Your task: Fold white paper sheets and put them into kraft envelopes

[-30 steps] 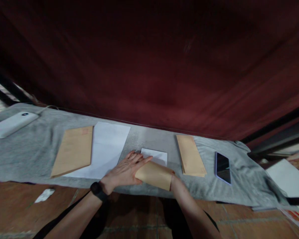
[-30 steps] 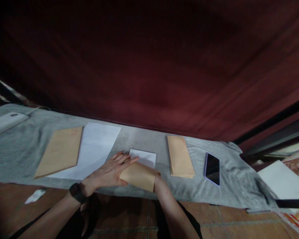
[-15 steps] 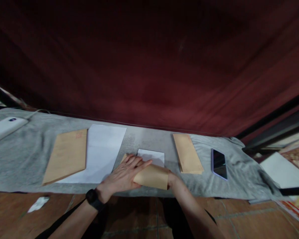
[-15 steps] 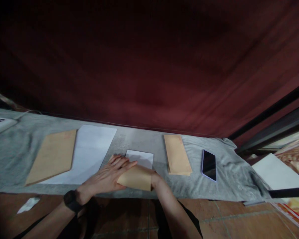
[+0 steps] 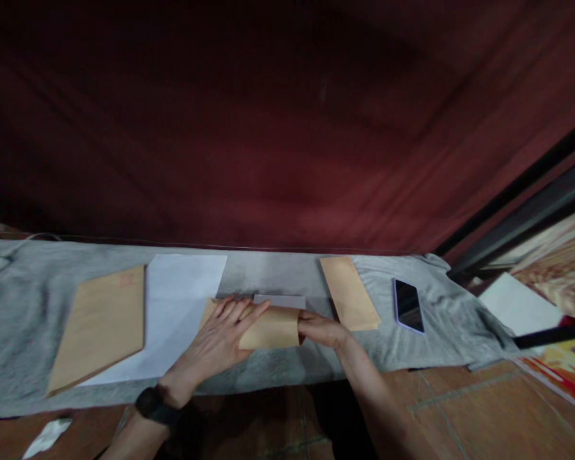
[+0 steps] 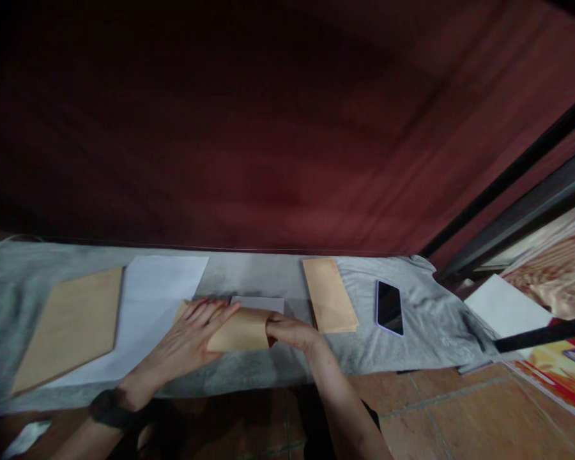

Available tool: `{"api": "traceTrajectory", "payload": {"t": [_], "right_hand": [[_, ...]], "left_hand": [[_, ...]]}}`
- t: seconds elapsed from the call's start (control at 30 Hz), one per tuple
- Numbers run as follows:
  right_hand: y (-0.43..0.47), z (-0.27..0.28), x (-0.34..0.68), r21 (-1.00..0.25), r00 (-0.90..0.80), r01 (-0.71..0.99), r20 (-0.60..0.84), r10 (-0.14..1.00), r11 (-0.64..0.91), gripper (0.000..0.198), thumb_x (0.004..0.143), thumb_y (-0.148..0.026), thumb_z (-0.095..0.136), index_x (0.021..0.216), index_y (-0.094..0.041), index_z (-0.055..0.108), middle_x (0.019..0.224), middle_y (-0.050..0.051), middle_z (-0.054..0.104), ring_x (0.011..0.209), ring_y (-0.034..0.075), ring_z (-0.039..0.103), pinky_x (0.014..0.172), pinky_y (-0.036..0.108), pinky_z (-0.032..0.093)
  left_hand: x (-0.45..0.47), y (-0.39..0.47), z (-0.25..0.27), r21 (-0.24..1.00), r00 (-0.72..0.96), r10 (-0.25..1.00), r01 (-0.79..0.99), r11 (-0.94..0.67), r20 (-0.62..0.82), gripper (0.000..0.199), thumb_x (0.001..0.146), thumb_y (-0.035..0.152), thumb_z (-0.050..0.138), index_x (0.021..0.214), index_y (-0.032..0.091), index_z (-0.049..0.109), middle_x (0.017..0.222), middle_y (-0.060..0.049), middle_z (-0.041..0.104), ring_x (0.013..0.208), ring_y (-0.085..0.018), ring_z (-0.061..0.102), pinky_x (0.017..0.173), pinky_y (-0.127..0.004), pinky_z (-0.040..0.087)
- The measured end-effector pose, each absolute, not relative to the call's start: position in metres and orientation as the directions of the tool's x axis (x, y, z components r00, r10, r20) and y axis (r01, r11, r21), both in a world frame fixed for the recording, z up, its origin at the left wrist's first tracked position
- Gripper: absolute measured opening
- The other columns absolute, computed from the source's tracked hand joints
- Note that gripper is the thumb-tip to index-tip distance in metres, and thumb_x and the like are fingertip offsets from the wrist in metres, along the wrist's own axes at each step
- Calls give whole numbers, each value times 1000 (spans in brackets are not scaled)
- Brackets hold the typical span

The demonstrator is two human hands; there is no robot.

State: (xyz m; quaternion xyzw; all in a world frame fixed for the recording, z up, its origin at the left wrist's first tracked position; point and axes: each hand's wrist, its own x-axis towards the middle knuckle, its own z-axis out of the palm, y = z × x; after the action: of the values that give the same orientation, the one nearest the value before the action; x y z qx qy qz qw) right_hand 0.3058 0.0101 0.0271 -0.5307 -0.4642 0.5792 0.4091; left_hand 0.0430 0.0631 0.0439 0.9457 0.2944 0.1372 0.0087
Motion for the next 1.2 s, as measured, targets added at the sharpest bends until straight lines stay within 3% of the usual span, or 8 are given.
{"api": "traceTrajectory", "payload": {"t": [0.1, 0.2, 0.3, 0.4, 0.63, 0.73, 0.93, 1.2], "right_hand": [[20, 28, 327, -983, -78, 69, -175, 981, -170, 43, 83, -55, 67, 101, -17, 70, 82, 4, 73, 76, 19, 69, 72, 32, 56], [26, 22, 339, -962, 178, 232, -102, 979, -142, 37, 93, -53, 53, 104, -20, 65, 83, 3, 70, 81, 19, 68, 76, 32, 54], [25, 11, 334, -887, 333, 411, -69, 940, -211, 27, 84, -46, 67, 99, -23, 62, 92, 5, 68, 96, 25, 65, 88, 37, 50], [22, 2, 316, -771, 407, 572, -30, 913, -280, 37, 72, -36, 79, 100, -20, 62, 108, 15, 67, 111, 34, 61, 98, 43, 45], [24, -4, 291, -456, 455, 794, 6, 891, -402, 44, 76, -36, 75, 111, -13, 61, 113, 22, 66, 110, 38, 61, 96, 47, 46], [25, -9, 293, -504, 456, 773, 20, 890, -385, 43, 74, -33, 76, 109, -15, 60, 113, 20, 66, 113, 36, 60, 99, 46, 45], [34, -17, 307, -857, 429, 454, -27, 903, -242, 26, 68, -19, 67, 92, -22, 58, 91, 5, 66, 96, 28, 63, 85, 38, 48], [34, -13, 302, -956, 236, 245, -105, 966, -163, 13, 65, -21, 64, 79, -20, 64, 67, -3, 65, 64, 18, 62, 56, 24, 45]], "left_hand": [[24, 77, 43, 72, 720, 629, 639, -765, 293, 95, 82, 49, 69, 161, 28, 20, 134, -12, 59, 124, -34, 55, 113, -51, 34], [6, 88, 38, 81, 662, 687, 700, -710, 300, 100, 81, 54, 69, 161, 25, 17, 127, -13, 61, 120, -35, 58, 109, -53, 38], [-5, 93, 29, 85, 645, 709, 720, -689, 284, 102, 80, 54, 69, 162, 27, 15, 131, -14, 59, 122, -37, 57, 109, -56, 38], [-9, 94, 24, 87, 643, 720, 727, -681, 259, 104, 78, 52, 71, 161, 29, 13, 135, -13, 57, 127, -36, 54, 113, -58, 34], [-14, 96, 23, 89, 647, 730, 732, -676, 218, 109, 75, 41, 74, 162, 31, 9, 135, -12, 55, 130, -35, 51, 116, -58, 29], [-16, 98, 21, 102, 647, 734, 732, -674, 208, 109, 75, 42, 74, 162, 30, 10, 135, -12, 56, 130, -35, 51, 116, -58, 29], [-21, 101, 18, 126, 622, 761, 753, -646, 186, 110, 73, 43, 76, 162, 28, 12, 137, -13, 55, 131, -36, 50, 117, -58, 26], [-24, 103, 17, 129, 598, 775, 769, -627, 204, 109, 72, 40, 75, 161, 29, 14, 135, -12, 56, 130, -35, 50, 116, -54, 28]]}}
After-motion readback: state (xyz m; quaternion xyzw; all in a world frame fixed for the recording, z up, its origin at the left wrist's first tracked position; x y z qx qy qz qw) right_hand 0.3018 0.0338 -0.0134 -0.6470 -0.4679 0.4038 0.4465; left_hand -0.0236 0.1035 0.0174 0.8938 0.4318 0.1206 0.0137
